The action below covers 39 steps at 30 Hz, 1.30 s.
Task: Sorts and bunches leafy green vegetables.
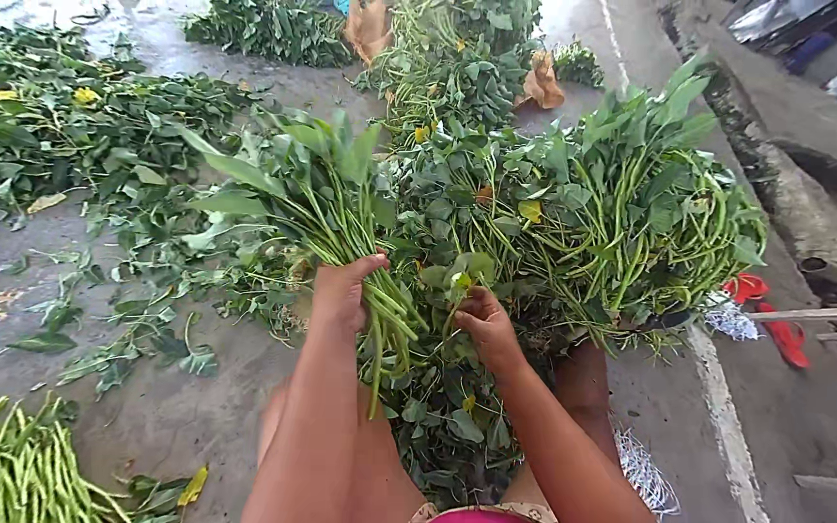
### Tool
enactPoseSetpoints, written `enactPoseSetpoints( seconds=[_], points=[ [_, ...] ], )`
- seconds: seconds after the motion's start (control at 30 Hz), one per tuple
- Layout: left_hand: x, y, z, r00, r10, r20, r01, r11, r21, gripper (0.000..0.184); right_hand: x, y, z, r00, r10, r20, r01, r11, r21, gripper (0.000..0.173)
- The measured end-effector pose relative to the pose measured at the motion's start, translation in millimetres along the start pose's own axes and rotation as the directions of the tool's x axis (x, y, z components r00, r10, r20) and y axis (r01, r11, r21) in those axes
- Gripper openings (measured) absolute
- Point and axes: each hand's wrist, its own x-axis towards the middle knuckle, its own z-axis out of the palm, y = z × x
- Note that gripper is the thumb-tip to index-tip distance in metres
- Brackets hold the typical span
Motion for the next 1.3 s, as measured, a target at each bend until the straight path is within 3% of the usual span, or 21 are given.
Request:
enactPoseSetpoints(
  seconds=[0.1, 0.17, 0.27, 0.47, 0.67, 0.73, 0.8, 0.87, 1.0, 1.13, 1.2, 1.3],
  points=[
    [-11, -8, 16, 0.998, -0.011, 0.057, 0.004, 0.994, 0.113, 0.03, -8, -12, -1, 0.997, -0.041, -0.058, 0.042, 0.999, 0.011, 0.034],
    [-19, -13, 23, 0.995, -0.005, 0.096, -0.009, 0.989, 0.145, 0.031, -11, -18, -1, 0.992, -0.058, -0.108, 0.04, 0.987, -0.159, 0.034],
    [-29, -24, 35, 0.989, 0.02, 0.144, -0.047, 0.981, 0.187, 0.033, -14, -26, 4, 0.98, -0.132, -0.147, 0.046, 0.876, -0.48, 0.044],
    [-40, -35, 51, 0.983, 0.045, 0.179, -0.098, 0.949, 0.3, 0.04, -20, -39, 33, 0.934, -0.357, -0.006, 0.232, 0.618, -0.751, 0.031],
    [-34, -34, 39, 0.988, 0.067, 0.136, -0.118, 0.905, 0.41, 0.037, -20, -45, 43, 0.904, -0.409, 0.125, 0.309, 0.425, -0.851, 0.022],
    [-31, -37, 35, 0.992, 0.081, 0.1, -0.116, 0.896, 0.429, 0.038, -23, -48, 45, 0.947, -0.295, 0.13, 0.254, 0.436, -0.863, 0.022],
    [-27, -39, 31, 0.994, 0.108, 0.031, -0.111, 0.913, 0.393, 0.041, -30, -54, 42, 0.993, -0.023, 0.115, 0.113, 0.453, -0.884, 0.025],
    [-20, -38, 28, 0.991, 0.129, -0.042, -0.107, 0.931, 0.349, 0.045, -37, -51, 31, 0.973, 0.202, 0.111, 0.002, 0.474, -0.88, 0.029],
    [-16, -40, 30, 0.994, 0.065, -0.085, -0.032, 0.937, 0.348, 0.049, -54, -44, 9, 0.982, 0.118, 0.147, 0.044, 0.614, -0.788, 0.023],
    [-22, -40, 40, 1.0, 0.005, -0.003, -0.004, 0.905, 0.425, 0.05, -54, -62, -5, 0.898, 0.429, 0.101, -0.137, 0.49, -0.861, 0.024],
    [-23, -39, 44, 0.998, -0.051, 0.027, 0.034, 0.895, 0.444, 0.049, -53, -63, -11, 0.871, 0.484, 0.083, -0.184, 0.478, -0.859, 0.023],
    [-19, -39, 44, 0.99, -0.135, 0.035, 0.121, 0.955, 0.271, 0.041, -53, -56, -28, 0.962, 0.271, -0.021, -0.211, 0.695, -0.687, 0.02]
  ],
)
